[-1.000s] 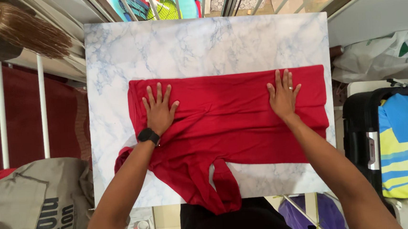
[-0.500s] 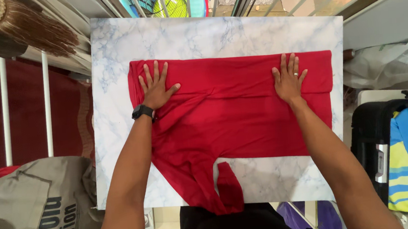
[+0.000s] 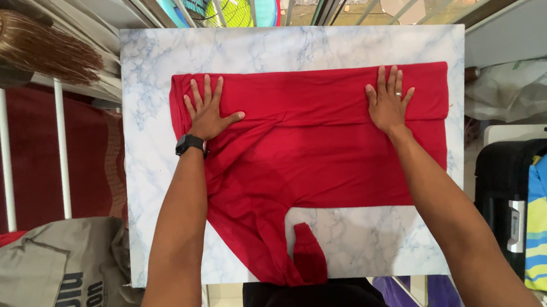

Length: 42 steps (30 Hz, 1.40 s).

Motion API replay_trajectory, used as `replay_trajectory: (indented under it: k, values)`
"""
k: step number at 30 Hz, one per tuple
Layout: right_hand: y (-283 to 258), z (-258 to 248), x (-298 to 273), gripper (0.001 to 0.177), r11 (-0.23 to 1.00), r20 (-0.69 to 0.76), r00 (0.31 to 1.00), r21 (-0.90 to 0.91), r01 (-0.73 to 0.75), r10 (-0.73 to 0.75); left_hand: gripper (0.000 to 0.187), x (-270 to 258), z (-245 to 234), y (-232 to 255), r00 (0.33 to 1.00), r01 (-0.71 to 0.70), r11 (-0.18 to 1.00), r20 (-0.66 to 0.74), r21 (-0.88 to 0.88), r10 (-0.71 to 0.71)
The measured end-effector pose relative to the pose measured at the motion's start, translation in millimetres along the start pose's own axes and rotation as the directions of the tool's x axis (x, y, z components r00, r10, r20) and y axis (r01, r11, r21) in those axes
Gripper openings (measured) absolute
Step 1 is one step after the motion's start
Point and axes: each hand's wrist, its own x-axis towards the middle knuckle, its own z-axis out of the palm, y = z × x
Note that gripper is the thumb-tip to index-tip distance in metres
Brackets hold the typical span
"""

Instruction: The person picks up a red shirt from a pile, spreads it flat on a table, and folds the sleeves and body into a compact rectangle before placing it into a suitcase.

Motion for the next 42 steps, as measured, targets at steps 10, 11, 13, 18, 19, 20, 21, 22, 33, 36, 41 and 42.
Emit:
replay_trajectory:
  k: [10, 11, 13, 18, 19, 20, 21, 22, 33, 36, 41, 42]
  values:
    - [3, 20, 15, 0.070, 1.000, -0.064, 0.998, 0.022, -0.015, 0.017, 0.126, 4, 3, 1, 0.999, 0.032, 0.999, 0.014, 0.006, -0.032]
    - [0, 24, 16, 0.068, 0.999, -0.107, 0.993, 0.030, -0.038, 0.041, 0.126, 4, 4, 1, 0.999, 0.031, 0.999, 0.013, 0.005, -0.031]
    - [-19, 34, 17, 0.065, 0.999, -0.201, 0.979, 0.031, -0.011, 0.017, 0.127, 6, 2, 0, 1.000, 0.031, 0.999, 0.004, 0.006, -0.031]
    - [-114, 70, 4, 0.060, 0.963, -0.301, 0.916, -0.039, 0.266, -0.265, 0.127, 7, 3, -1, 0.999, 0.045, 0.999, 0.025, 0.023, -0.045]
    - [-137, 76, -3, 0.061, 0.955, -0.271, 0.918, -0.017, 0.297, -0.290, 0.127, 6, 4, 0, 0.999, 0.048, 0.999, 0.024, 0.023, -0.049]
    - [-160, 81, -10, 0.061, 0.944, -0.242, 0.917, 0.006, 0.329, -0.317, 0.127, 7, 3, 1, 0.998, 0.052, 0.998, 0.026, 0.019, -0.053]
    - [-181, 85, -15, 0.062, 0.937, -0.207, 0.918, 0.016, 0.349, -0.339, 0.127, 7, 3, 1, 0.998, 0.056, 0.998, 0.028, 0.014, -0.057]
    - [-199, 87, -19, 0.063, 0.929, -0.172, 0.917, 0.027, 0.370, -0.360, 0.127, 6, 2, 2, 0.998, 0.061, 0.998, 0.026, 0.015, -0.061]
    - [-192, 93, -2, 0.059, 0.833, -0.113, 0.827, -0.124, 0.538, -0.551, 0.126, 5, 0, 4, 0.998, 0.063, 0.998, 0.028, 0.021, -0.063]
    - [-162, 84, 4, 0.057, 0.849, -0.132, 0.842, -0.167, 0.502, -0.524, 0.125, 4, 1, 5, 0.998, 0.055, 0.998, 0.013, 0.031, -0.056]
    - [-90, 62, 19, 0.057, 0.908, -0.249, 0.875, -0.161, 0.386, -0.416, 0.125, 6, 0, 3, 0.997, 0.059, 0.998, 0.042, 0.016, -0.059]
    - [-73, 56, 19, 0.057, 0.923, -0.264, 0.886, -0.158, 0.351, -0.382, 0.125, 7, -1, 3, 0.997, 0.061, 0.998, 0.041, 0.018, -0.061]
